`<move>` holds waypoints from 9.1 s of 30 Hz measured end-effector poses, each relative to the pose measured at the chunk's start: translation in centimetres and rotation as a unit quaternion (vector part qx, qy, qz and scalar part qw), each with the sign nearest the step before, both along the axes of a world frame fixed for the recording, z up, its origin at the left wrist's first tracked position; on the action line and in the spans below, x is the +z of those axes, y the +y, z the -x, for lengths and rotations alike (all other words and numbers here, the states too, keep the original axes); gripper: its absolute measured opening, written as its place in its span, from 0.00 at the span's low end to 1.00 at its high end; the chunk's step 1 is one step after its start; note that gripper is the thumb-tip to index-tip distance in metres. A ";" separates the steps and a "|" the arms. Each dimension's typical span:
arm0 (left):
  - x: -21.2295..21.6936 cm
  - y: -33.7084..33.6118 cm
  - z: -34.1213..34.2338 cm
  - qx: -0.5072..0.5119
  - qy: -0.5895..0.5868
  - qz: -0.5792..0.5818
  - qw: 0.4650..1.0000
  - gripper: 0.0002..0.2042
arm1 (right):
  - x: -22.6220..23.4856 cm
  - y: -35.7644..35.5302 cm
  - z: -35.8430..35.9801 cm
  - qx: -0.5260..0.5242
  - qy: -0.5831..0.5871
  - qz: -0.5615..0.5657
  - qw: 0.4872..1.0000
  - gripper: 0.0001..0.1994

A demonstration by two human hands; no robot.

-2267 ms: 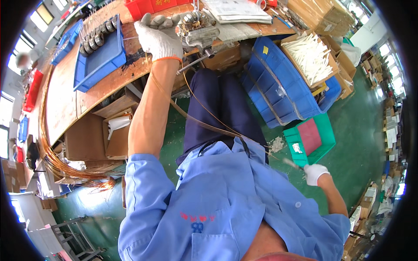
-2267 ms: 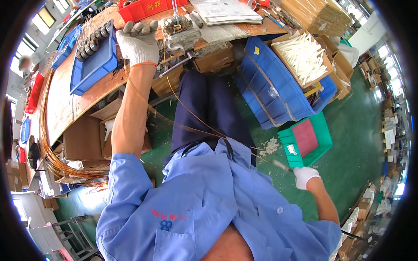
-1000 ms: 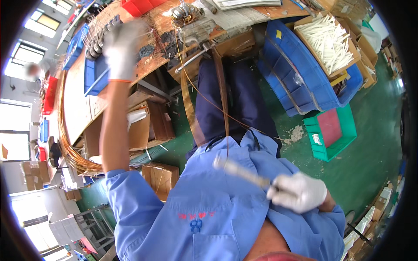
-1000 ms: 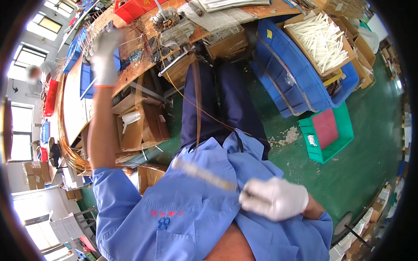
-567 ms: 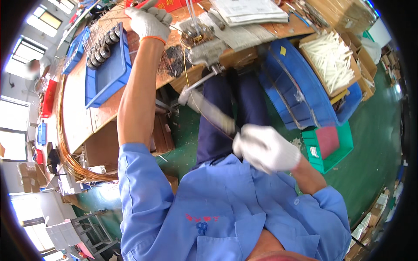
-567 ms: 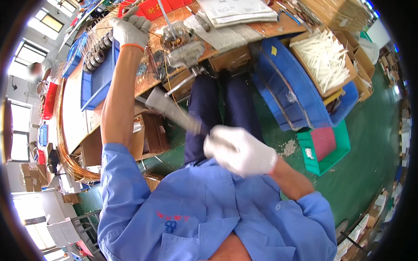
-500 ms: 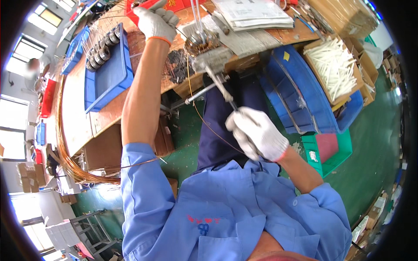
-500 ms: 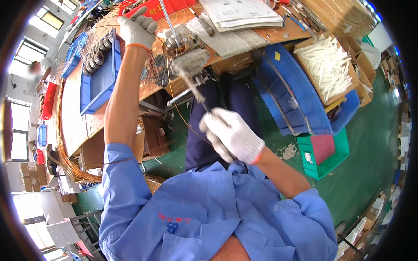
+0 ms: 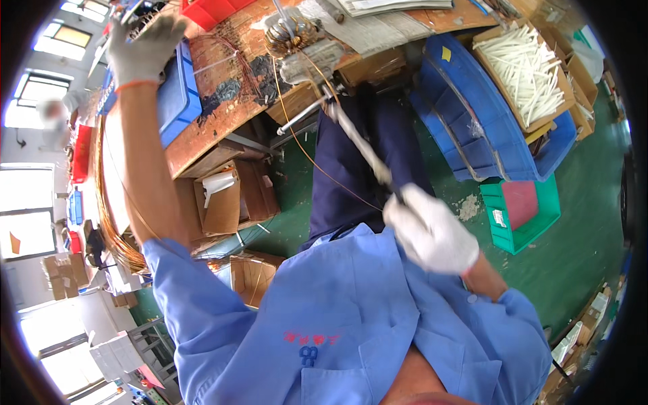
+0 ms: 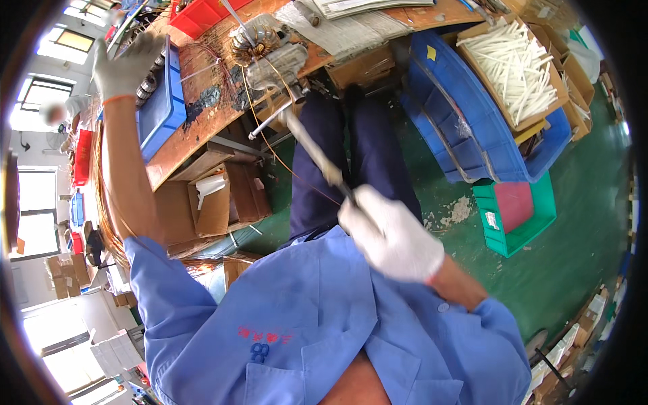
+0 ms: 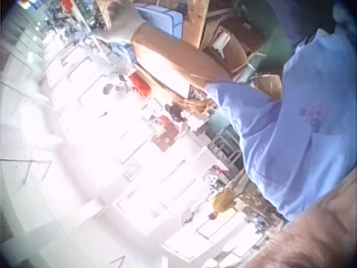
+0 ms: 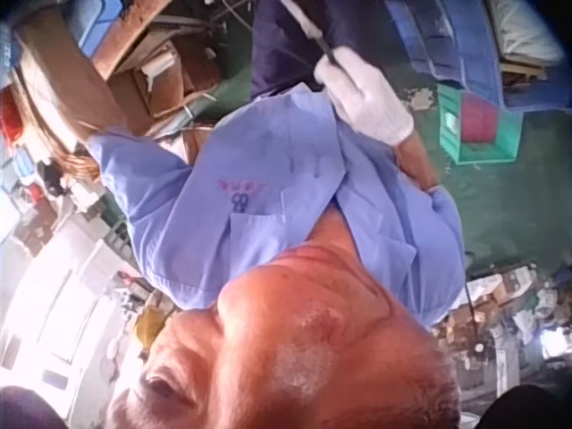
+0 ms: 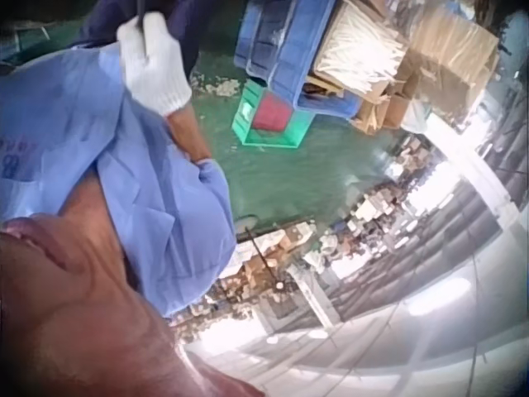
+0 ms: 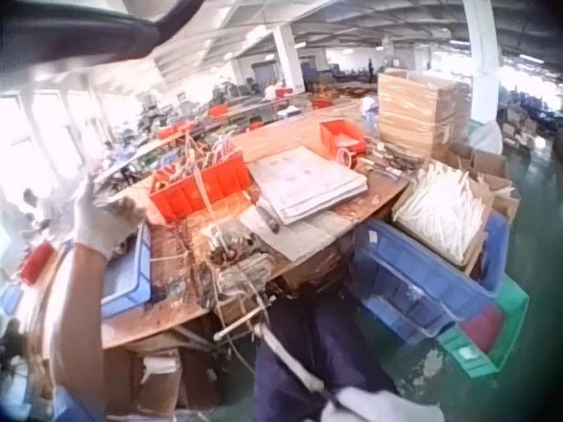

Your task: Winding and securing copper wire coils using a hand-operated tensioning tool.

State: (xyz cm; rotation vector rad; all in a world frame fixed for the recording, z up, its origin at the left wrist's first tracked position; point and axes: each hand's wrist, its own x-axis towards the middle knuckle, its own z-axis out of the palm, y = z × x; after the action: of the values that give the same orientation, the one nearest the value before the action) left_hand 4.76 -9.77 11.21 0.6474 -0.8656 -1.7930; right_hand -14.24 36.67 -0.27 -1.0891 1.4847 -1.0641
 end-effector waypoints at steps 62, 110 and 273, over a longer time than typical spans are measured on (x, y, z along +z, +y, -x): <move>-5.9 3.7 5.3 0.031 -0.297 0.179 0.938 0.25 | 0.7 1.7 1.0 -0.008 -0.242 -0.139 0.960 0.08; -10.4 -3.3 15.0 -0.020 0.013 0.006 1.000 0.28 | -1.2 -15.7 -2.6 -0.057 -0.523 -0.027 0.850 0.15; -4.9 -0.2 15.2 -0.231 -0.368 0.294 0.851 0.22 | -2.5 -6.1 0.8 0.043 -0.607 -0.093 0.788 0.17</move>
State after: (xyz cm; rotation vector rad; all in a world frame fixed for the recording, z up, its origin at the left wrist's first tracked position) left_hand -10.46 -9.93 6.34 0.7557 -2.1472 -1.5161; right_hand -15.03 30.53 -2.77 -0.1462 0.4422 -1.1496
